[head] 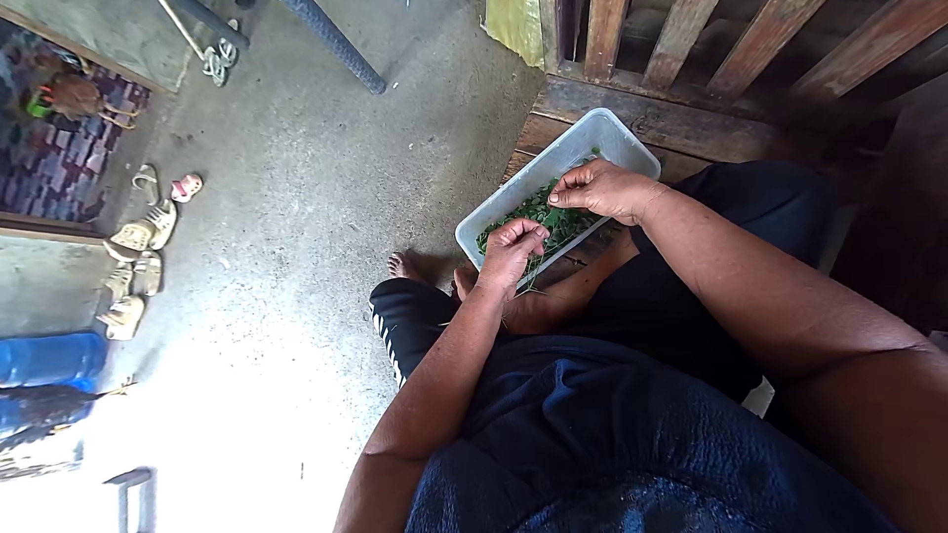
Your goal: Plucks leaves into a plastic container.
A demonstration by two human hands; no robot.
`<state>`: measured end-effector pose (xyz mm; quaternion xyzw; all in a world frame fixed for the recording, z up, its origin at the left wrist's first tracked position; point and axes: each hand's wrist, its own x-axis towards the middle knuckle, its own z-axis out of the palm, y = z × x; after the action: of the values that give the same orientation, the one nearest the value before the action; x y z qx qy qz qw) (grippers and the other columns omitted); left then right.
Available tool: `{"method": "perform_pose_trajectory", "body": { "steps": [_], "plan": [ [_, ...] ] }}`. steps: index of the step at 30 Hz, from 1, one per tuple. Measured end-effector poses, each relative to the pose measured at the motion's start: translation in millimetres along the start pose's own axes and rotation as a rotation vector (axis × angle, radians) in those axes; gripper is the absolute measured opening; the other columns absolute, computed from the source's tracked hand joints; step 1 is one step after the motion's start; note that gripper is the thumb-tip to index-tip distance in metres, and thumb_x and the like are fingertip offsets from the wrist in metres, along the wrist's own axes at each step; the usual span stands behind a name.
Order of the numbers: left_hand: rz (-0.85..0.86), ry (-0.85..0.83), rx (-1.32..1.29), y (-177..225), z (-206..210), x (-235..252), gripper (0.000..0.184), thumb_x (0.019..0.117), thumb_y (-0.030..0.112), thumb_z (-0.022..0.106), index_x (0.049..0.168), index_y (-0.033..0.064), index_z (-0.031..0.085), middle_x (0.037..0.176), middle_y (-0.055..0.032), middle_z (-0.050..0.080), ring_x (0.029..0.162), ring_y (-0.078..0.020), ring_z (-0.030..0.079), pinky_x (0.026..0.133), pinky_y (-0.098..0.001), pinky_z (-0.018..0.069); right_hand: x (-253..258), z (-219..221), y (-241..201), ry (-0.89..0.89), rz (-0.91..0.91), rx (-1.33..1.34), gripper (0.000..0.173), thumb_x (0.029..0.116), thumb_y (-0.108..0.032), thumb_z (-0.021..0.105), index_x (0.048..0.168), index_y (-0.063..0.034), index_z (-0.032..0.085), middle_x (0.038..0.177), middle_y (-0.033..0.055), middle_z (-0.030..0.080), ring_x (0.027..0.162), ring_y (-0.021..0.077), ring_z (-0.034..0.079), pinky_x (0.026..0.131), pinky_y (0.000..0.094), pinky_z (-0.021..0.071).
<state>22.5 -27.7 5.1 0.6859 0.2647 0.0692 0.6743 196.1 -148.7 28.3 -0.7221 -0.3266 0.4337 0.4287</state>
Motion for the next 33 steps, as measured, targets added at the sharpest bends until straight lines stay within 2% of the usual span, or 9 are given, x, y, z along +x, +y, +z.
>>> {"method": "perform_pose_trajectory", "body": {
  "steps": [4,9,13,16,19,23,25,27,33],
  "plan": [
    [-0.014,0.002,-0.001,0,0,0,0.012,0.0999,0.001,0.059,0.091,0.0036,0.067,0.074,0.0025,0.064,0.069,-0.0048,0.059,0.069,-0.0213,0.0514,1,2,0,-0.007,-0.015,-0.165,0.013,0.1015,-0.016,0.065,0.097,-0.0040,0.069,0.088,0.0050,0.064,0.081,0.0113,0.057,0.077,0.0335,0.0470],
    [-0.016,0.000,-0.015,0,0,0,0.012,0.0998,0.001,0.059,0.090,0.0040,0.066,0.075,0.0024,0.064,0.069,-0.0049,0.059,0.069,-0.0213,0.0515,-1,-1,-5,0.092,-0.065,-0.200,0.015,0.1051,-0.012,0.057,0.105,-0.0005,0.067,0.099,0.0106,0.065,0.091,0.0164,0.060,0.086,0.0371,0.0483],
    [-0.039,0.007,-0.046,-1,-1,1,0.013,0.1010,0.002,0.058,0.092,0.0039,0.066,0.075,0.0023,0.064,0.069,-0.0050,0.059,0.069,-0.0212,0.0517,2,-2,3,-0.033,-0.076,-0.161,0.019,0.1030,-0.021,0.063,0.107,-0.0036,0.071,0.097,0.0074,0.067,0.088,0.0129,0.061,0.084,0.0351,0.0489],
    [-0.038,0.008,-0.051,-1,0,1,0.013,0.1010,0.002,0.058,0.092,0.0037,0.066,0.075,0.0021,0.064,0.069,-0.0055,0.059,0.069,-0.0217,0.0520,-1,2,0,-0.093,-0.076,-0.112,0.013,0.0985,-0.016,0.069,0.105,-0.0054,0.072,0.097,0.0055,0.069,0.088,0.0103,0.063,0.084,0.0309,0.0519],
    [-0.028,-0.003,-0.038,0,0,1,0.014,0.1007,0.002,0.058,0.090,0.0041,0.066,0.074,0.0025,0.064,0.068,-0.0051,0.059,0.069,-0.0215,0.0516,0,3,-1,-0.052,-0.083,-0.201,0.009,0.0995,-0.012,0.066,0.099,-0.0055,0.073,0.092,0.0044,0.068,0.085,0.0096,0.062,0.082,0.0314,0.0496],
    [-0.031,-0.007,-0.045,-1,-1,1,0.014,0.1009,0.001,0.057,0.090,0.0043,0.066,0.074,0.0025,0.063,0.069,-0.0056,0.059,0.069,-0.0217,0.0517,3,-3,1,0.018,-0.138,-0.239,0.012,0.1001,-0.012,0.066,0.101,-0.0022,0.073,0.105,0.0092,0.070,0.100,0.0151,0.065,0.093,0.0355,0.0500],
    [-0.036,-0.004,-0.052,-1,-1,1,0.014,0.1012,0.002,0.057,0.091,0.0043,0.067,0.076,0.0020,0.064,0.069,-0.0056,0.059,0.069,-0.0218,0.0516,4,-1,5,-0.030,-0.190,-0.231,0.015,0.0966,-0.015,0.071,0.102,-0.0015,0.075,0.116,0.0123,0.070,0.112,0.0194,0.064,0.101,0.0388,0.0488],
    [-0.041,-0.002,-0.056,-1,-1,1,0.014,0.1014,0.002,0.057,0.091,0.0041,0.066,0.077,0.0013,0.065,0.069,-0.0057,0.059,0.069,-0.0218,0.0518,3,6,3,-0.083,-0.192,-0.245,0.015,0.0932,-0.016,0.076,0.101,-0.0026,0.075,0.119,0.0125,0.069,0.115,0.0211,0.063,0.102,0.0403,0.0479],
    [-0.056,0.023,-0.064,1,-1,2,0.013,0.1022,0.003,0.056,0.092,0.0043,0.065,0.075,0.0020,0.063,0.068,-0.0061,0.058,0.069,-0.0221,0.0515,6,2,8,0.105,-0.234,-0.161,0.005,0.0937,-0.004,0.069,0.093,0.0002,0.072,0.106,0.0126,0.069,0.102,0.0175,0.063,0.094,0.0360,0.0495]
  ]
}}
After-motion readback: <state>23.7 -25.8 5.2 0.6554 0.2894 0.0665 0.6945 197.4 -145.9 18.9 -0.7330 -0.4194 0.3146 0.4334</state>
